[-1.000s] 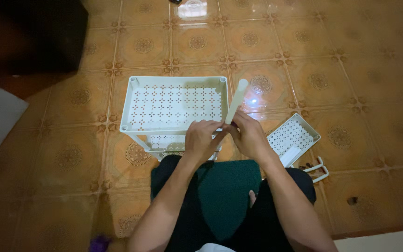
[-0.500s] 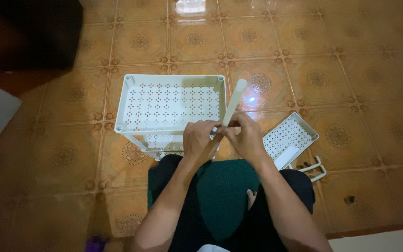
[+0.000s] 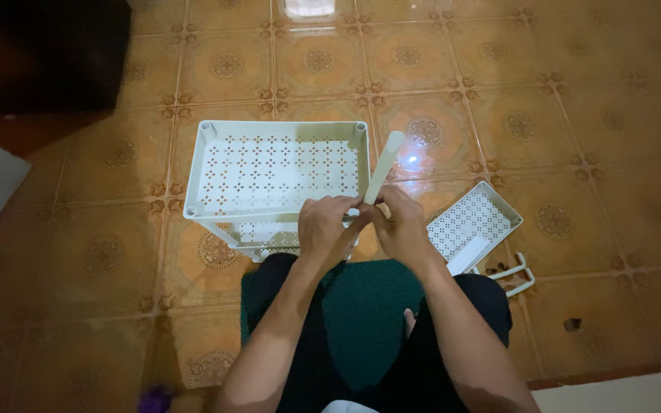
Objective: The person assembles a white plastic storage rack by inserting vertical and horizontal rods into the corners of perforated trays. They connect the trays to form a multi-tiered structure with wheels, working on a green mat on a tiled floor.
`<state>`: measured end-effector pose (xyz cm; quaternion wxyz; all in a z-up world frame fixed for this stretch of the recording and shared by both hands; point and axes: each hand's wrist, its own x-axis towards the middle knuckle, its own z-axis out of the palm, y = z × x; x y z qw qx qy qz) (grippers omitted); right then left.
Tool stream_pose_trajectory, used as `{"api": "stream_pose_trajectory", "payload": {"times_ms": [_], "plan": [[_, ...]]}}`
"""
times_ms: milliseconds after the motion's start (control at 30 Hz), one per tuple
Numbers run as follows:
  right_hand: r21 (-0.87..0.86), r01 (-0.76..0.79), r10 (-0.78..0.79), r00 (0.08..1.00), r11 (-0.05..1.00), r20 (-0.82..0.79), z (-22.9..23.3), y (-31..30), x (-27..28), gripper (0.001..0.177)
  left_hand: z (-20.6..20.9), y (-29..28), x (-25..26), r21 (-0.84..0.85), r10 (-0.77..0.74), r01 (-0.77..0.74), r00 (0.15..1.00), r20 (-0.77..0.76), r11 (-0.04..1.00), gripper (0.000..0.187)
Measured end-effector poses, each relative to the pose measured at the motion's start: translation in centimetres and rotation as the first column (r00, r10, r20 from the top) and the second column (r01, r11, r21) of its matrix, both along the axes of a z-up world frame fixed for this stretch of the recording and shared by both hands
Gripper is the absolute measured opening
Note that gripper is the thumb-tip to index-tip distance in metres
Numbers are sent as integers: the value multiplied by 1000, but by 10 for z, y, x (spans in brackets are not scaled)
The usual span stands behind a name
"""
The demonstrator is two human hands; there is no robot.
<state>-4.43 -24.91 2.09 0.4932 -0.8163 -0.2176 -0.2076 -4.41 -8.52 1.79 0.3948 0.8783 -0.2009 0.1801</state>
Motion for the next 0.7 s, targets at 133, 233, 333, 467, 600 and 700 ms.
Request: {"api": "stream_pose_trajectory", "payload": {"times_ms": [133,233,333,467,600,700], "plan": [[14,-63,64,995,998,-82,3,-5,1,18,1,0,-1,5,0,0,1000,-31,1000,43],[-6,-47,47,998,999,-46,1,-5,3,18,0,0,0,37,6,-4,999,-54,999,44],[18,44,-44,999,999,-26,-4,1,3,20,-2,-1,-1,33,40,-38,998,-43,999,41],[28,163,-164,986,986,37,-8,9,0,22,-1,-2,-2,30,59,-58,997,-42,998,31],[38,163,-166,983,986,84,-7,12,-2,16,-1,-4,-2,-39,9,-10,999,-38,999,24],[78,56,-53,998,995,-46,-4,9,1,14,-1,-2,1,-7,7,-7,1000,-25,1000,26]]}}
